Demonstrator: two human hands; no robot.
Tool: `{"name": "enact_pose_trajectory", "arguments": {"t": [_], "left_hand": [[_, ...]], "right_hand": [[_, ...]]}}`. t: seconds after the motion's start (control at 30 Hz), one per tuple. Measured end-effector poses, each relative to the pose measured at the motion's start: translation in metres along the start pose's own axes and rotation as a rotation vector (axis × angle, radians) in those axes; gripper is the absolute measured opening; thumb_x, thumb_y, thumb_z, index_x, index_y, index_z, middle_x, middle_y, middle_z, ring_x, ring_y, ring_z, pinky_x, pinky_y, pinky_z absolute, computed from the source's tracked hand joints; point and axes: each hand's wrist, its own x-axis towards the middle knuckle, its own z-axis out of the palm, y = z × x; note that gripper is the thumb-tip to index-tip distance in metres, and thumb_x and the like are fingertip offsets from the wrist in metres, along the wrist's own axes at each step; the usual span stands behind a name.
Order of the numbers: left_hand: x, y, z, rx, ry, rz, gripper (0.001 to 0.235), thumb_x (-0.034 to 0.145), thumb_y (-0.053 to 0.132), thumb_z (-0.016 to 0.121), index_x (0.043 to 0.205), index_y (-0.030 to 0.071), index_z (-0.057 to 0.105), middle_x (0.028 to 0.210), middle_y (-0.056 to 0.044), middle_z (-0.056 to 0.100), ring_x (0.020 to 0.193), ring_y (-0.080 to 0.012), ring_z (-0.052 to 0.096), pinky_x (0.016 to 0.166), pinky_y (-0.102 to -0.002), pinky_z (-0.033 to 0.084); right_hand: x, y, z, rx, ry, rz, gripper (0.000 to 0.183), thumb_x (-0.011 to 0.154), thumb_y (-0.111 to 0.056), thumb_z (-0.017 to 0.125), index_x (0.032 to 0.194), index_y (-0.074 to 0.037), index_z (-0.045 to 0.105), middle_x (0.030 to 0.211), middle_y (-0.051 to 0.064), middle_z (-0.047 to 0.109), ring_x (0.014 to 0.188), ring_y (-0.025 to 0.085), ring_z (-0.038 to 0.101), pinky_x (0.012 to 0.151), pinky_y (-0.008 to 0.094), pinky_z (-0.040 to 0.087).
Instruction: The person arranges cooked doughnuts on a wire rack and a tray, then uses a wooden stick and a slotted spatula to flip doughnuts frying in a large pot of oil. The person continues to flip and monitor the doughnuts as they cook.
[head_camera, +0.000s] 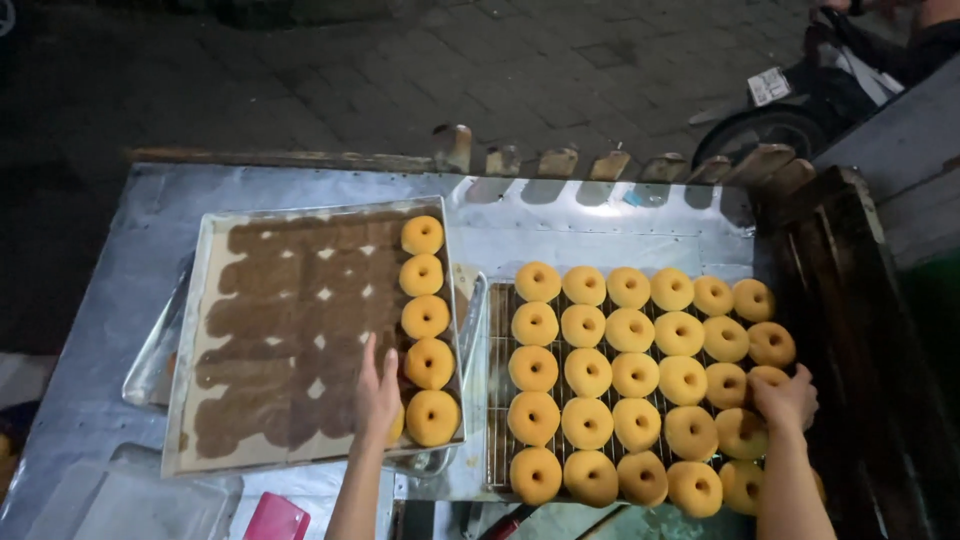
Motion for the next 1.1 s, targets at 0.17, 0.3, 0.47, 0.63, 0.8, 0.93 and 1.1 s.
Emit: {"name": "enact_pose_trajectory", "arguments": {"t": [0.17, 0.3, 0.47, 0.63, 0.8, 0.93, 1.1], "left_hand": [[0.012, -0.106, -0.012, 0.163, 0.037, 0.281, 0.059, 0.102, 0.045, 0.044, 0.151, 0.013, 0.049, 0.151, -0.012, 0.054, 0.14, -0.032, 0.045, 0.115, -0.046, 0.035], [0.012, -0.14, -0.011, 0.163, 0.003, 0.334, 0.055, 0.103, 0.04, 0.044, 0.151, 0.013, 0.049, 0.152, -0.01, 0.054, 0.14, -0.0311, 0.046, 0.115, -0.045, 0.034], [0.019, -0.158, 0.001, 0.121, 0.067, 0.412, 0.051, 0.103, 0.038, 0.046, 0.146, 0.012, 0.054, 0.139, -0.008, 0.065, 0.129, -0.0316, 0.055, 0.11, -0.045, 0.04], [0.0, -0.142, -0.018, -0.046, -0.003, 0.384, 0.05, 0.105, 0.031, 0.053, 0.149, 0.009, 0.054, 0.136, -0.022, 0.066, 0.13, -0.0403, 0.058, 0.109, -0.05, 0.044], [-0.006, -0.128, -0.036, -0.288, 0.098, 0.138, 0.05, 0.109, 0.038, 0.044, 0.151, 0.01, 0.051, 0.145, -0.021, 0.059, 0.137, -0.0373, 0.052, 0.115, -0.048, 0.041], [0.012, -0.141, -0.039, -0.323, 0.163, 0.095, 0.052, 0.109, 0.038, 0.044, 0.152, 0.011, 0.05, 0.144, -0.022, 0.059, 0.136, -0.0378, 0.053, 0.115, -0.049, 0.041], [0.064, -0.174, -0.008, -0.283, 0.235, 0.213, 0.049, 0.107, 0.034, 0.05, 0.146, 0.005, 0.056, 0.138, -0.021, 0.064, 0.131, -0.0378, 0.058, 0.111, -0.049, 0.043]], "right_hand": [[0.12, 0.116, 0.067, 0.333, 0.499, -0.277, 0.077, 0.077, -0.019, 0.087, 0.142, 0.0, 0.05, 0.128, 0.029, 0.06, 0.111, 0.042, 0.061, 0.094, 0.047, 0.051], [0.104, 0.133, 0.084, 1.269, 0.474, -0.165, 0.05, 0.091, -0.028, 0.083, 0.135, -0.02, 0.062, 0.12, 0.002, 0.074, 0.101, 0.015, 0.072, 0.084, 0.032, 0.061], [-0.137, -0.035, 0.07, 1.731, -0.51, -0.312, 0.058, 0.083, -0.065, 0.054, 0.119, -0.021, 0.065, 0.111, 0.001, 0.063, 0.101, 0.018, 0.063, 0.076, 0.032, 0.056], [-0.26, -0.131, 0.178, 1.298, -0.864, -0.821, 0.047, 0.089, -0.04, 0.069, 0.128, -0.016, 0.062, 0.114, 0.003, 0.062, 0.101, 0.02, 0.058, 0.081, 0.037, 0.051], [-0.375, -0.217, 0.267, 0.121, -0.642, -1.514, 0.068, 0.085, -0.048, 0.076, 0.145, -0.021, 0.058, 0.14, 0.006, 0.06, 0.128, 0.033, 0.058, 0.109, 0.053, 0.046], [-0.379, -0.216, 0.302, -0.233, -0.428, -1.602, 0.09, 0.075, -0.066, 0.076, 0.151, -0.026, 0.048, 0.153, -0.002, 0.046, 0.139, 0.025, 0.044, 0.117, 0.055, 0.038], [-0.299, -0.166, 0.246, -0.03, -0.151, -1.505, 0.069, 0.087, -0.051, 0.069, 0.146, -0.019, 0.055, 0.142, 0.006, 0.061, 0.131, 0.028, 0.057, 0.111, 0.052, 0.037]]}}
